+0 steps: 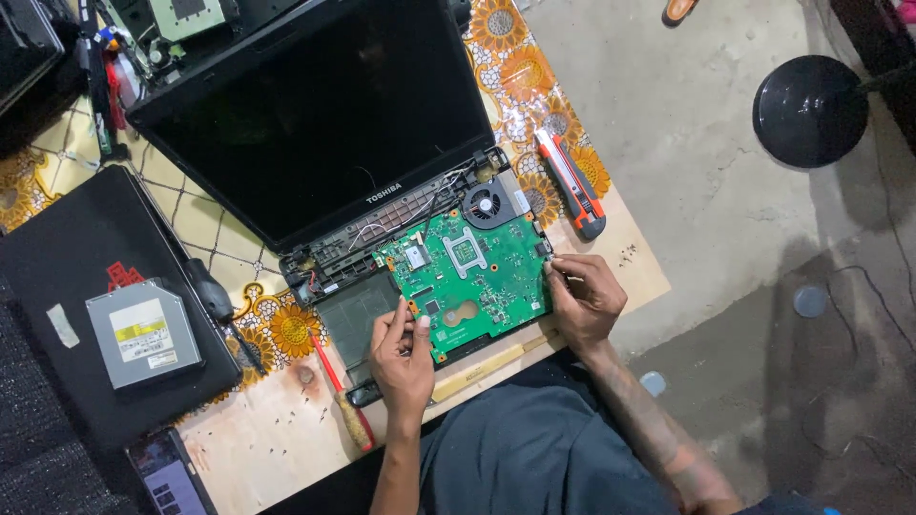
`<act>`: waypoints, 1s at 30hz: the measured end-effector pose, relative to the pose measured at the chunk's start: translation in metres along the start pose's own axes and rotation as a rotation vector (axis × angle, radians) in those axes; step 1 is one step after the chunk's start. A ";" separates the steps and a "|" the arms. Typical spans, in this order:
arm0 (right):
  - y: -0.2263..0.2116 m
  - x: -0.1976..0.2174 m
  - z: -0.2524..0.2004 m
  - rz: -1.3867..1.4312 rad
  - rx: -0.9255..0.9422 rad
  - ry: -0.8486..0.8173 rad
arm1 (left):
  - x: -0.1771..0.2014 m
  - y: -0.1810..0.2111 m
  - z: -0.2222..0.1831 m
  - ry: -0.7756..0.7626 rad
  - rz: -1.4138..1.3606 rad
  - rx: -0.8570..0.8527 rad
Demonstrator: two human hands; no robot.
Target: Cleaning the internal chassis of a laptop with a brush and then installing and connecting the motherboard.
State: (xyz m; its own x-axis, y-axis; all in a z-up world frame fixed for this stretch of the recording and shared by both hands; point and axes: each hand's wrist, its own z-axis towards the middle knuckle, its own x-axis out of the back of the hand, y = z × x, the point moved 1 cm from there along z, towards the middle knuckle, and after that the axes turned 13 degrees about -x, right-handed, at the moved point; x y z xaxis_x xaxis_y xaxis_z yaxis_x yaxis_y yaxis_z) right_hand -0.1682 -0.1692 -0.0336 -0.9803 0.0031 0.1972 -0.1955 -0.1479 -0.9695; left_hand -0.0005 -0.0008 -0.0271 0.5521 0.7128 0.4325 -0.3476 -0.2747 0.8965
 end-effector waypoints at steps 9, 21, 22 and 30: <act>0.003 -0.001 0.003 0.001 0.032 -0.022 | 0.002 -0.003 -0.001 -0.045 -0.016 0.019; 0.000 0.000 0.003 -0.027 -0.003 -0.024 | 0.003 -0.002 -0.002 -0.082 0.055 -0.043; -0.001 0.000 0.004 -0.035 -0.011 -0.026 | 0.004 0.004 -0.001 -0.105 0.087 -0.055; 0.002 0.001 0.004 -0.039 0.027 -0.057 | 0.001 0.014 -0.004 -0.149 0.199 -0.053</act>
State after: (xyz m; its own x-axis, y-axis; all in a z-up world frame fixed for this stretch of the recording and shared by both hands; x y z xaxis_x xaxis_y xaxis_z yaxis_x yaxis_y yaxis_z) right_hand -0.1692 -0.1737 -0.0349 -0.9688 -0.0466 0.2434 -0.2320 -0.1752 -0.9568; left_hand -0.0073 -0.0015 -0.0149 0.5731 0.5440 0.6129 -0.4974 -0.3634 0.7877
